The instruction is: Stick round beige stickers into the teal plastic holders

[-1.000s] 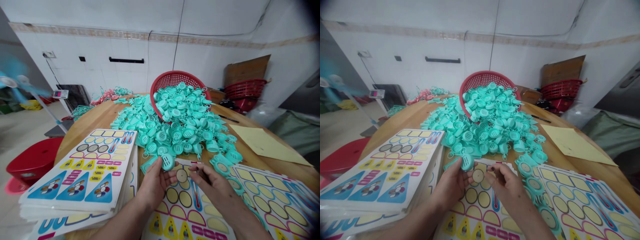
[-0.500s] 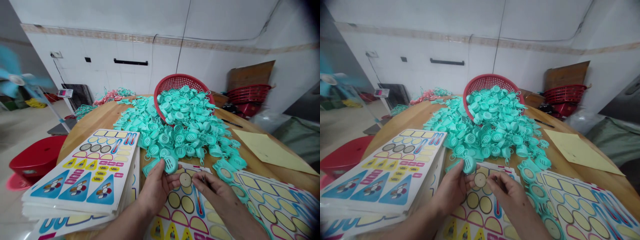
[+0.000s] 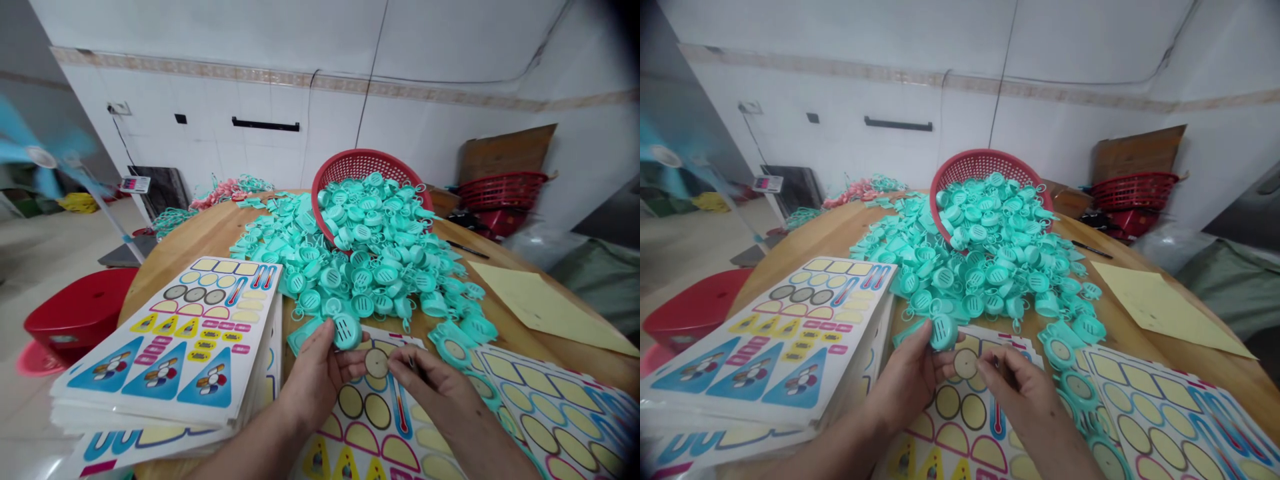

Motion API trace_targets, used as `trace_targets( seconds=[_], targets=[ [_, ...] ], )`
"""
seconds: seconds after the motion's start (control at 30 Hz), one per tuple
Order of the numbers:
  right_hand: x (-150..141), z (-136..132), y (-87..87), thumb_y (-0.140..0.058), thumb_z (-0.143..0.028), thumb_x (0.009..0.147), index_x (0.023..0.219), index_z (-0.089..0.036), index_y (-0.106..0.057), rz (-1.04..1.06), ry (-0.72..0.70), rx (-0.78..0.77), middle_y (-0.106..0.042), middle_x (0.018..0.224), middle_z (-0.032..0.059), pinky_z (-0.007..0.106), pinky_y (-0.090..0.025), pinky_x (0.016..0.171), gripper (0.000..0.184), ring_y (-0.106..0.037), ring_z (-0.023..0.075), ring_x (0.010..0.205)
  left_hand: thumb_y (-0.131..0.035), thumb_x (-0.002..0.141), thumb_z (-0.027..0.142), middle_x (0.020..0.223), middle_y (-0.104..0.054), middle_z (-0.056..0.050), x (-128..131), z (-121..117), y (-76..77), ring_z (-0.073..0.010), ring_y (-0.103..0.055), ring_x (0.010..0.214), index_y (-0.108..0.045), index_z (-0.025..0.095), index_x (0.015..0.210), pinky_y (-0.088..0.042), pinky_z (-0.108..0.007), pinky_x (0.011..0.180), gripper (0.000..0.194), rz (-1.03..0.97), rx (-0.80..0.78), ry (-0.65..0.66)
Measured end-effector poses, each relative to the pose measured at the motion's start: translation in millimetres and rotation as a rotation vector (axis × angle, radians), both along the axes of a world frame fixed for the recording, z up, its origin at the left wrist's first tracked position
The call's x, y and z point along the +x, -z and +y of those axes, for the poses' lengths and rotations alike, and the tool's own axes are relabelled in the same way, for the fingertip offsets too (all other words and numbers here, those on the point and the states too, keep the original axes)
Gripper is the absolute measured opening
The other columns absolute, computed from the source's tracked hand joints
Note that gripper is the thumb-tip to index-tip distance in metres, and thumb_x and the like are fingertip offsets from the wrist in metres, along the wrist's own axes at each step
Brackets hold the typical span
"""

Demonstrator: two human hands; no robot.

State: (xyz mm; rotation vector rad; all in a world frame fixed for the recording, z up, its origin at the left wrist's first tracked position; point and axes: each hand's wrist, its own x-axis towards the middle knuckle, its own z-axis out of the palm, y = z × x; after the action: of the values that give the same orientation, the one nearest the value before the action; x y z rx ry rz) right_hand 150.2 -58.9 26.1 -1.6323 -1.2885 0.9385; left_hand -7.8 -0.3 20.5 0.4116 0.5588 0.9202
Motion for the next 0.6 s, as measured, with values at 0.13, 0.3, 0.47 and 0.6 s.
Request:
trace_targets(
  seconds=[0.13, 0.3, 0.47, 0.6],
  targets=[
    [3, 1, 2.5, -0.057, -0.049, 0.08, 0.077, -0.024, -0.062, -0.028, -0.014, -0.004, -0.05, 0.067, -0.0008, 0.024, -0.037, 0.05, 0.026, -0.045, 0.0157, 0.061, -0.051, 0.088, 0.034, 0.086, -0.071, -0.011, 0, 0, 0.3, -0.0147, -0.067, 0.06, -0.062, 0.011, 0.089, -0.052, -0.024, 0.057, 0.026, -0.009, 0.016, 0.001],
    [4, -1, 0.4, -0.056, -0.045, 0.083, 0.076, -0.023, -0.061, -0.01, -0.03, 0.025, -0.048, 0.067, -0.0018, 0.023, -0.038, 0.053, 0.024, -0.042, 0.0142, 0.063, -0.057, 0.084, 0.036, 0.083, -0.071, -0.011, 1, 1, 0.9, -0.0174, -0.068, 0.064, -0.061, 0.012, 0.088, -0.053, -0.027, 0.062, 0.025, 0.071, 0.032, 0.0],
    [5, -4, -5.7, -0.059, -0.048, 0.081, 0.074, -0.022, -0.059, 0.009, 0.069, 0.053, -0.044, 0.065, -0.0031, 0.022, -0.035, 0.052, 0.027, -0.038, 0.013, 0.06, -0.065, 0.079, 0.033, 0.081, -0.067, -0.003, 1, 1, 8.4, -0.0143, -0.064, 0.075, -0.062, 0.015, 0.086, -0.054, -0.029, 0.075, 0.02, 0.163, 0.105, -0.043],
    [7, -5, -7.2, -0.057, -0.05, 0.08, 0.075, -0.022, -0.06, 0.011, 0.07, 0.055, -0.046, 0.067, -0.002, 0.023, -0.035, 0.052, 0.029, -0.04, 0.014, 0.061, -0.064, 0.079, 0.034, 0.081, -0.065, -0.004, 2, -3, 7.8, -0.0133, -0.062, 0.071, -0.063, 0.015, 0.089, -0.054, -0.03, 0.073, 0.022, 0.183, 0.133, 0.093]
  ],
)
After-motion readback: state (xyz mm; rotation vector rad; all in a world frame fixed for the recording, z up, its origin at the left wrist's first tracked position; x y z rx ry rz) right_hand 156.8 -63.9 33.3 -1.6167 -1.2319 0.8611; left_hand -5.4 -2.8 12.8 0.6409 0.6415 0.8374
